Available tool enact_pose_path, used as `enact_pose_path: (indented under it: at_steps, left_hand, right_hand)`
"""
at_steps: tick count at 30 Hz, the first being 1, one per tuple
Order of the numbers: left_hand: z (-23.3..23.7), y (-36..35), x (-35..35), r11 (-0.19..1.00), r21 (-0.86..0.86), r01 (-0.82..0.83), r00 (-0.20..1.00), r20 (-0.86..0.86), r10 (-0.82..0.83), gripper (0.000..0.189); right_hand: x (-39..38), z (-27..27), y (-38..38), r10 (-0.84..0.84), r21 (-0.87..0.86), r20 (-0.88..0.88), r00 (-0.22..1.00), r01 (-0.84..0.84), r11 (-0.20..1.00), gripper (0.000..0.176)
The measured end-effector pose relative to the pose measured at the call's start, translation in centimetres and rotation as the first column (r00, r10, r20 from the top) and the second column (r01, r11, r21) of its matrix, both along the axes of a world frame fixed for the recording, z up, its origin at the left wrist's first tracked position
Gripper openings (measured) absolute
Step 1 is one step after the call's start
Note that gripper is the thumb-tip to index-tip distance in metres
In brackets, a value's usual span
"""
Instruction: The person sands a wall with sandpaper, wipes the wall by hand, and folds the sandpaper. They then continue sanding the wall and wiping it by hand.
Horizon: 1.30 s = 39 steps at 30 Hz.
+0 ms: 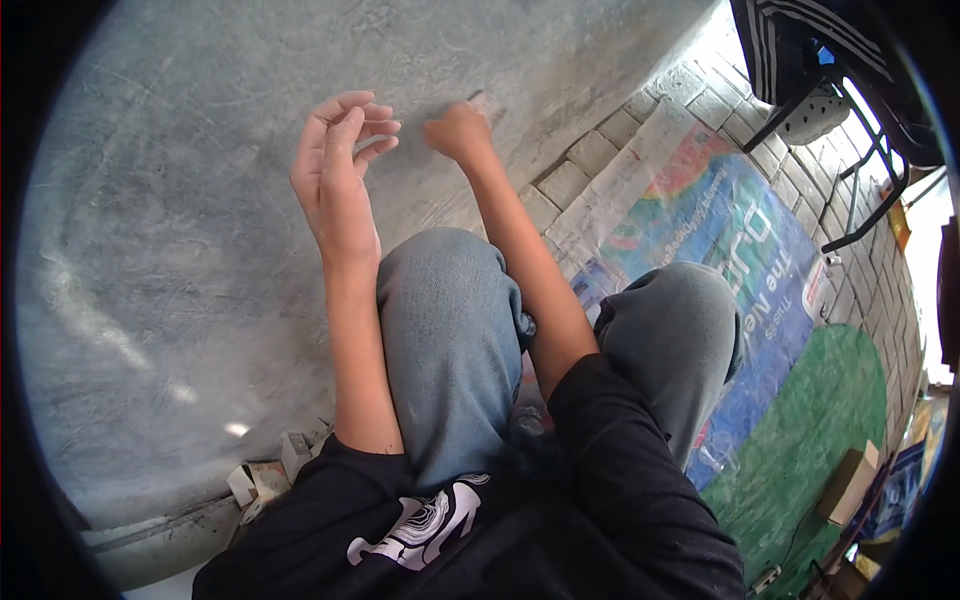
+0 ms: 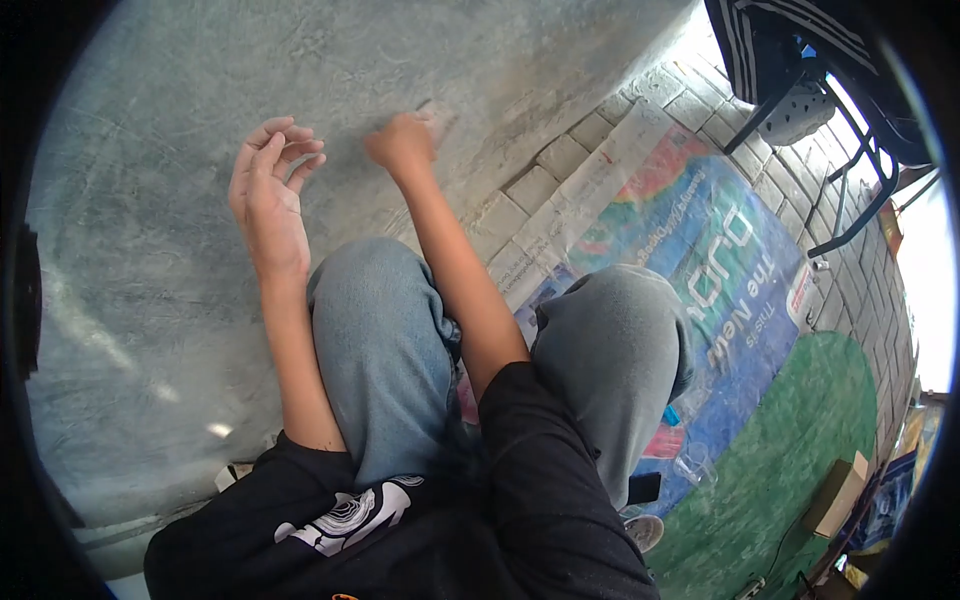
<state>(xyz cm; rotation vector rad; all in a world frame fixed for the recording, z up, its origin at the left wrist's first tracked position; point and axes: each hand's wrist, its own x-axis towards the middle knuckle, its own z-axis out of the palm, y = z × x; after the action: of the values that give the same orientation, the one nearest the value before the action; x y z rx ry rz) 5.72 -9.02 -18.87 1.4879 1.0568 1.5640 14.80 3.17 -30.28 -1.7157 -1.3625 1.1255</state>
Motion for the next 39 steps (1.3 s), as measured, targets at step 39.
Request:
enact_pose_path:
  at_steps: [39]
  left_hand:
    - [-0.4, 0.1, 0.9, 0.999, 0.012, -0.042, 0.998, -0.048, 0.043, 0.022]
  right_hand:
    - [-0.9, 0.7, -0.3, -0.072, 0.035, -0.29, 0.954, 0.085, 0.996, 0.087]
